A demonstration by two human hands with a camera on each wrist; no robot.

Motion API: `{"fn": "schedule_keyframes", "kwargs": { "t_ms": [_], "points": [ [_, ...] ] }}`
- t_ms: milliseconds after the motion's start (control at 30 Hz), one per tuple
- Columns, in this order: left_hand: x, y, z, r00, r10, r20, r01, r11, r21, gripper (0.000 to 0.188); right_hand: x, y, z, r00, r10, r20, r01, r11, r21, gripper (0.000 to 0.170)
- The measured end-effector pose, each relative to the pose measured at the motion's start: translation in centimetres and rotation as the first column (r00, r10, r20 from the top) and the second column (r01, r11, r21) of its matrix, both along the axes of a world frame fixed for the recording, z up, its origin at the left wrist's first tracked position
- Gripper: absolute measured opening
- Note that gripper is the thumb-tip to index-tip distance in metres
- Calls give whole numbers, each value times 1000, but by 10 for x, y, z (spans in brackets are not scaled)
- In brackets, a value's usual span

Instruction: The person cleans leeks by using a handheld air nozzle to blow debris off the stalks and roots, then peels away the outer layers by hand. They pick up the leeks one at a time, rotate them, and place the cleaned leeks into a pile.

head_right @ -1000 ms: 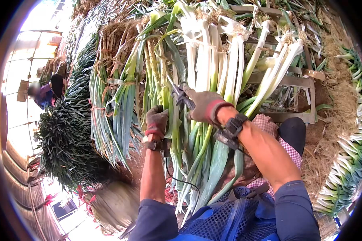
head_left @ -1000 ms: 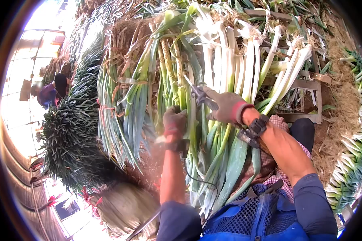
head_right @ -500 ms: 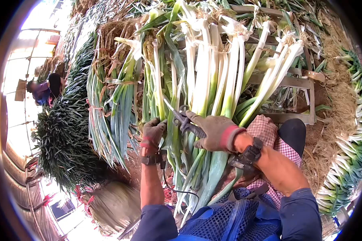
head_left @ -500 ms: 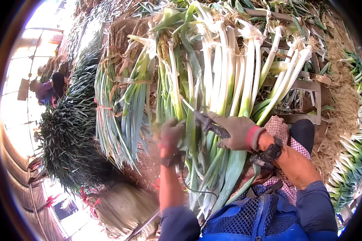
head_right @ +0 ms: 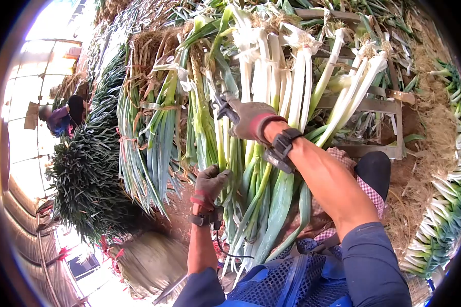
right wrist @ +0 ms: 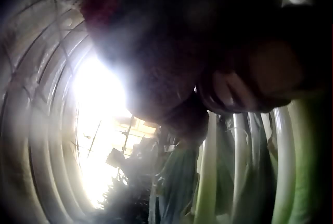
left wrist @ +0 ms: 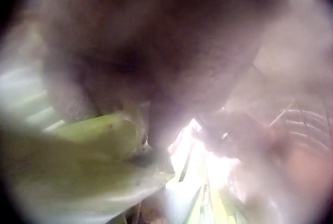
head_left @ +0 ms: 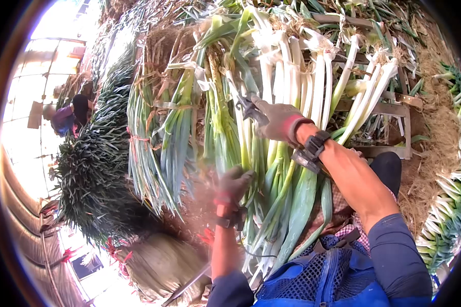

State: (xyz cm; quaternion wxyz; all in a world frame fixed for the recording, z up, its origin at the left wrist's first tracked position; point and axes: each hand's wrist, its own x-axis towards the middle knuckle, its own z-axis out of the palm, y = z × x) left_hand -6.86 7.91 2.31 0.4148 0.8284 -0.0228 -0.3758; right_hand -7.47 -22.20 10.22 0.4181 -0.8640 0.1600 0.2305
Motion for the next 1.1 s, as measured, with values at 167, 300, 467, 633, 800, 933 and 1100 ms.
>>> {"fn": "schedule_keyframes", "kwargs": {
  "t_ms": [167,300,467,633,800,933,1100],
  "points": [
    [-23,-16,29,999,44,-32,-48,986,-161,16,-40,1,20,998,40,-51,-36,997,62,99],
    [-76,-39,54,991,-79,106,104,963,-248,28,-84,7,38,959,245,144,-249,968,7,99],
    [-82,-75,71,927,-225,299,288,939,-186,33,-87,-29,51,991,104,-79,-119,969,-217,98],
    [43,-92,42,935,-115,335,105,993,49,34,-98,-40,38,999,10,-35,-17,972,-235,106],
    [123,-104,-19,570,-392,722,-60,857,512,43,-106,0,40,984,176,23,-175,983,-45,101],
    [147,-117,-15,823,-339,455,-49,756,653,60,-102,21,33,972,230,-49,-227,972,53,99],
    [128,-116,3,897,-238,373,-58,773,632,61,-90,19,24,993,117,30,-117,993,19,97]
  ]
}}
